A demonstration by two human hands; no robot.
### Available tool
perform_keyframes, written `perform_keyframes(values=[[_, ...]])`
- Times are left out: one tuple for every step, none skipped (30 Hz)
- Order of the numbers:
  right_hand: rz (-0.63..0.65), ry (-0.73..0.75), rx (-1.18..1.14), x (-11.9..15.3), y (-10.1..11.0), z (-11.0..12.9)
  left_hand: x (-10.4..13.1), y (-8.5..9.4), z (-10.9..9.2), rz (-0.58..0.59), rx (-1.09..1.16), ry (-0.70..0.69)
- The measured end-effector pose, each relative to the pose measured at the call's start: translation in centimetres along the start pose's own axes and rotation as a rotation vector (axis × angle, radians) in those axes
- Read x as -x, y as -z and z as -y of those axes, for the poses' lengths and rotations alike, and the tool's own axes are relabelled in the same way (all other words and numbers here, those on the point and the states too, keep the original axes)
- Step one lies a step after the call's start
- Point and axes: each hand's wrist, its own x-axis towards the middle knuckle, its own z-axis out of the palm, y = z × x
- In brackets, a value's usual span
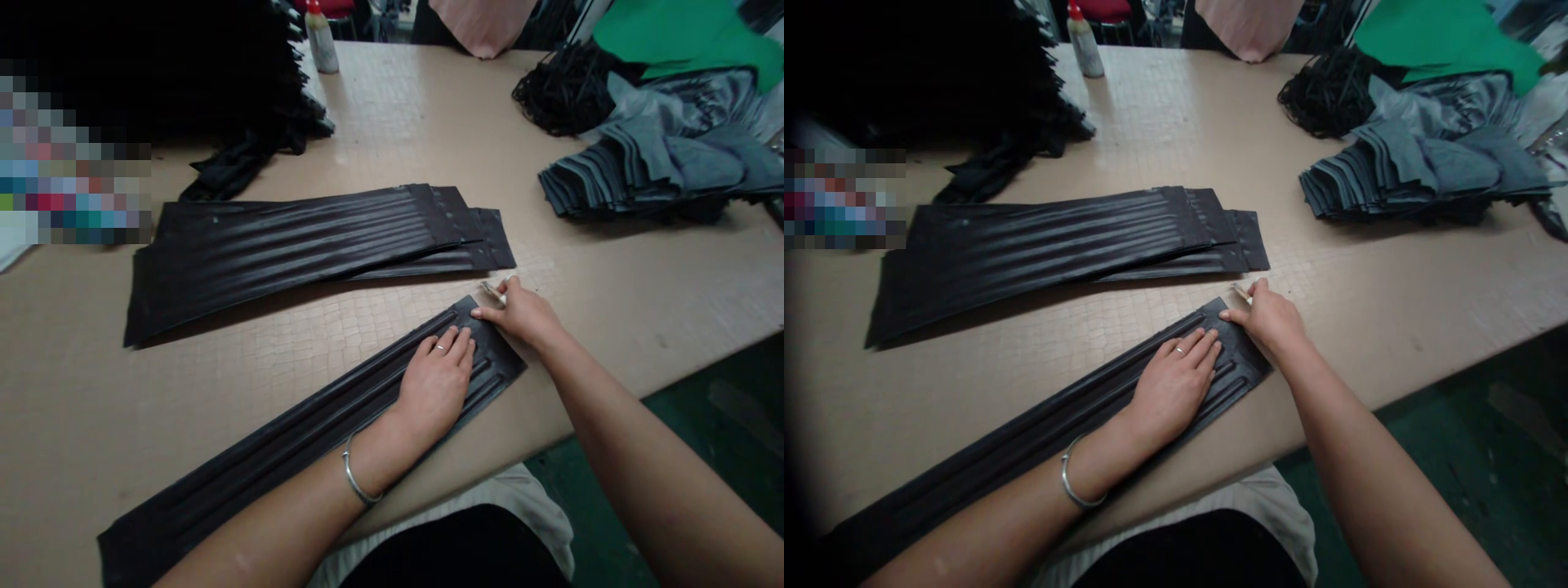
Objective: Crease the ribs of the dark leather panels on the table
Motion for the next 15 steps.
perform_keyframes(values=[[-0.017, -0.005, -0.013, 0.0, -0.1, 0.0, 0.0, 0.0, 0.0, -0.001, -0.009, -0.005], [-0.035, -0.01, -0.03, 0.0, -0.2, -0.1, -0.2, 0.0, 0.0, 0.0, -0.017, -0.007], [-0.055, -0.014, -0.053, 0.1, -0.4, -0.2, -0.3, 0.1, 0.0, 0.003, -0.023, -0.006], [-0.075, -0.017, -0.08, 0.2, -0.6, -0.4, -0.6, 0.3, -0.1, 0.009, -0.027, -0.004], [-0.095, -0.018, -0.112, 0.4, -0.8, -0.7, -0.9, 0.4, -0.1, 0.018, -0.03, 0.0], [-0.114, -0.016, -0.149, 0.6, -1.0, -1.0, -1.3, 0.6, -0.3, 0.029, -0.032, 0.006], [-0.133, -0.01, -0.192, 0.9, -1.2, -1.4, -1.8, 0.8, -0.5, 0.041, -0.034, 0.012], [-0.148, 0.002, -0.241, 1.1, -1.5, -1.9, -2.3, 1.0, -0.7, 0.054, -0.038, 0.019], [-0.158, 0.019, -0.295, 1.3, -1.6, -2.3, -2.7, 1.1, -1.0, 0.067, -0.041, 0.028], [-0.163, 0.041, -0.35, 1.4, -1.8, -2.7, -3.0, 1.2, -1.3, 0.081, -0.041, 0.038], [-0.165, 0.066, -0.404, 1.6, -1.9, -3.1, -3.3, 1.2, -1.7, 0.095, -0.038, 0.048], [-0.166, 0.091, -0.455, 1.7, -2.1, -3.4, -3.4, 1.2, -2.1, 0.108, -0.03, 0.059], [-0.17, 0.114, -0.498, 1.7, -2.1, -3.6, -3.3, 1.1, -2.5, 0.117, -0.018, 0.068], [-0.18, 0.134, -0.532, 1.8, -2.2, -3.8, -3.1, 1.0, -2.8, 0.121, -0.006, 0.071], [-0.194, 0.15, -0.556, 1.8, -2.3, -3.9, -2.7, 0.9, -3.2, 0.123, 0.004, 0.069]])
